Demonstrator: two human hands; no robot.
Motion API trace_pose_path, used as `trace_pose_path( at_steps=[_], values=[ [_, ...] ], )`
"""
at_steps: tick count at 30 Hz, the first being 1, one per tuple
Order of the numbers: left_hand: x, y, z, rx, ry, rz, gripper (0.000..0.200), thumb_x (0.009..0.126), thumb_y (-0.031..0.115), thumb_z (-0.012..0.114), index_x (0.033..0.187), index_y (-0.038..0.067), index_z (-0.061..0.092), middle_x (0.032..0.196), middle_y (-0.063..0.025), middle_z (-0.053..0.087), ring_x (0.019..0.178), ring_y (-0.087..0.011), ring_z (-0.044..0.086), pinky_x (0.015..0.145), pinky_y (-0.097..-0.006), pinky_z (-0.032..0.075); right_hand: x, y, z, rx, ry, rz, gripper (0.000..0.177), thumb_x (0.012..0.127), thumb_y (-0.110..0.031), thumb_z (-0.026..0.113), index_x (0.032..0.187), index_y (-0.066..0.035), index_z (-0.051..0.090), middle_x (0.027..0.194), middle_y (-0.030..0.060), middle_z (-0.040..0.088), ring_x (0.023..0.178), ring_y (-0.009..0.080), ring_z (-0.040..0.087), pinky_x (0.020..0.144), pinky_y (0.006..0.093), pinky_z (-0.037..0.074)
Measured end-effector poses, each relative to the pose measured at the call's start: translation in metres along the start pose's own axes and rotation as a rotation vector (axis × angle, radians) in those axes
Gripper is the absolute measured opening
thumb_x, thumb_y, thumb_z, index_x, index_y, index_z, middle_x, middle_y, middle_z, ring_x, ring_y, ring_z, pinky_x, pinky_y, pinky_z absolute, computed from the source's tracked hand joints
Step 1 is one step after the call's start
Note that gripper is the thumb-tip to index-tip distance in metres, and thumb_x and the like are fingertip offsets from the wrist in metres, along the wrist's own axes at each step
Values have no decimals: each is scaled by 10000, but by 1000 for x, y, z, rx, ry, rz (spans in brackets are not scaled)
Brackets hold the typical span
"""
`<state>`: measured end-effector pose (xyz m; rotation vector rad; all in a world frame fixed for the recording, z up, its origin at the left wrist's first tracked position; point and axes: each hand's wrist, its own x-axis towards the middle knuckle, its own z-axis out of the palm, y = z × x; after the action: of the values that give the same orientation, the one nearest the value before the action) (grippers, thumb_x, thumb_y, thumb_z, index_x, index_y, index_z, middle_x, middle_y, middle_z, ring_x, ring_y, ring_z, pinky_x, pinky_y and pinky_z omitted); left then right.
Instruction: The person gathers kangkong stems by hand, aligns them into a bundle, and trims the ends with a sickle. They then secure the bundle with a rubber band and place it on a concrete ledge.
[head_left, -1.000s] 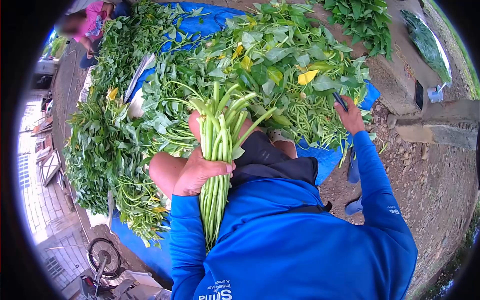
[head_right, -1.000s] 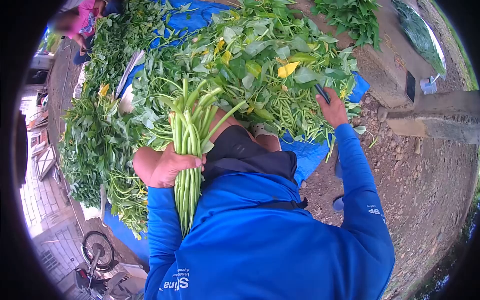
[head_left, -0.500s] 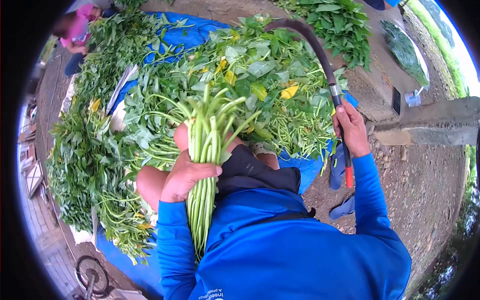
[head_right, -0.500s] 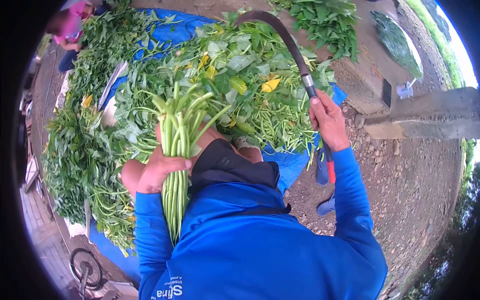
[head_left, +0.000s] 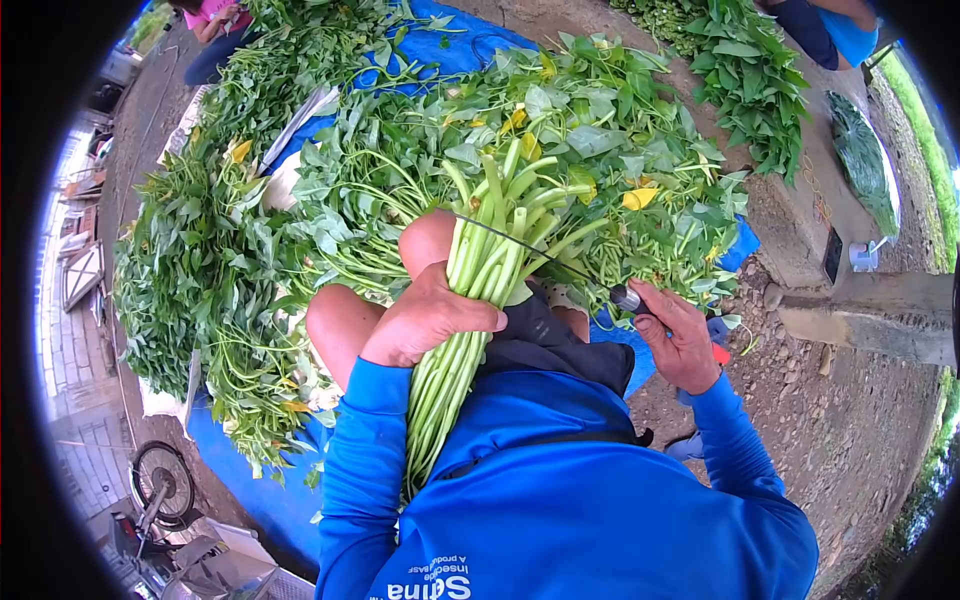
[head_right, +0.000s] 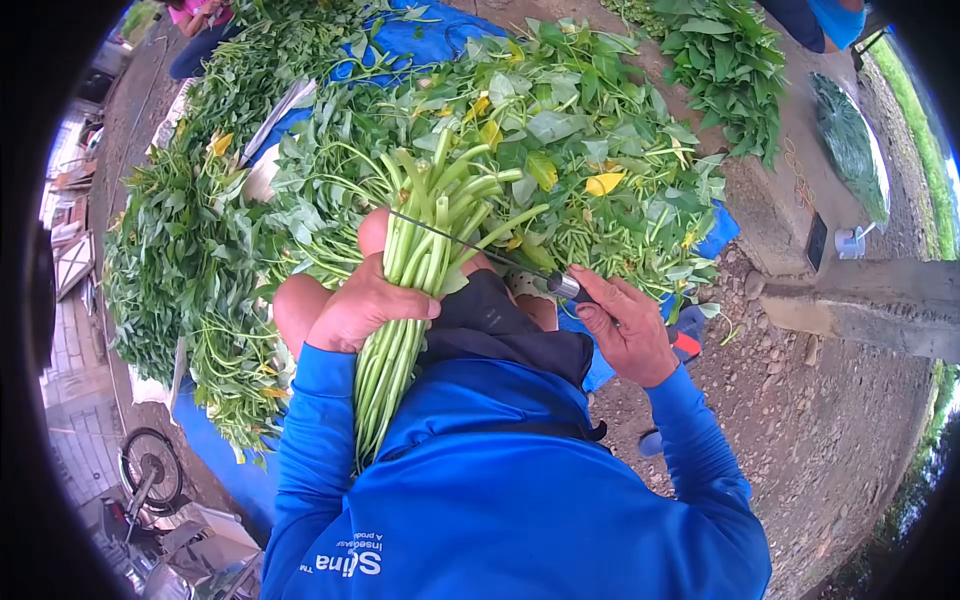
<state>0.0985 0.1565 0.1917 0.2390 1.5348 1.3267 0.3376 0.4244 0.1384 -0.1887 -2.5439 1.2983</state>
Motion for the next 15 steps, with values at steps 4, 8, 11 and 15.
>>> trace_pose_path(
  at_steps=[4, 8, 11, 15],
  values=[
    [2, -4, -1, 74, 32, -21, 487, 759, 103, 895, 1212, 9, 744, 901, -57, 745, 767, -145, 703, 702, -301, 565, 2, -2, 1, -59, 18, 19, 489, 1023, -144, 741, 1500, -83, 652, 926, 139, 683, 750, 269, 623, 681, 379, 523],
    [2, 5, 11, 151, -2, 88, 494, 758, 96, 872, 1222, 6, 729, 908, -56, 739, 787, -148, 696, 732, -303, 570, 6, 12, 12, -91, 15, 19, 496, 1017, -160, 750, 1500, -98, 654, 923, 140, 677, 763, 294, 645, 686, 401, 534],
    [4, 1, 7, 75, -72, 4, 466, 766, 86, 844, 1212, 9, 730, 915, -59, 734, 806, -146, 687, 754, -306, 568, 19, 16, 24, -71, 47, -31, 495, 1015, -162, 750, 1499, -113, 656, 915, 139, 674, 766, 305, 650, 688, 411, 540],
    [-25, -8, -9, -300, -5, 133, 700, 734, 15, 885, 1386, 6, 631, 1005, -114, 743, 810, -209, 712, 743, -355, 593, 2, 75, 24, -90, 50, 54, 470, 1032, -163, 724, 1493, -108, 652, 975, 157, 709, 819, 330, 690, 723, 412, 562]
  ],
)
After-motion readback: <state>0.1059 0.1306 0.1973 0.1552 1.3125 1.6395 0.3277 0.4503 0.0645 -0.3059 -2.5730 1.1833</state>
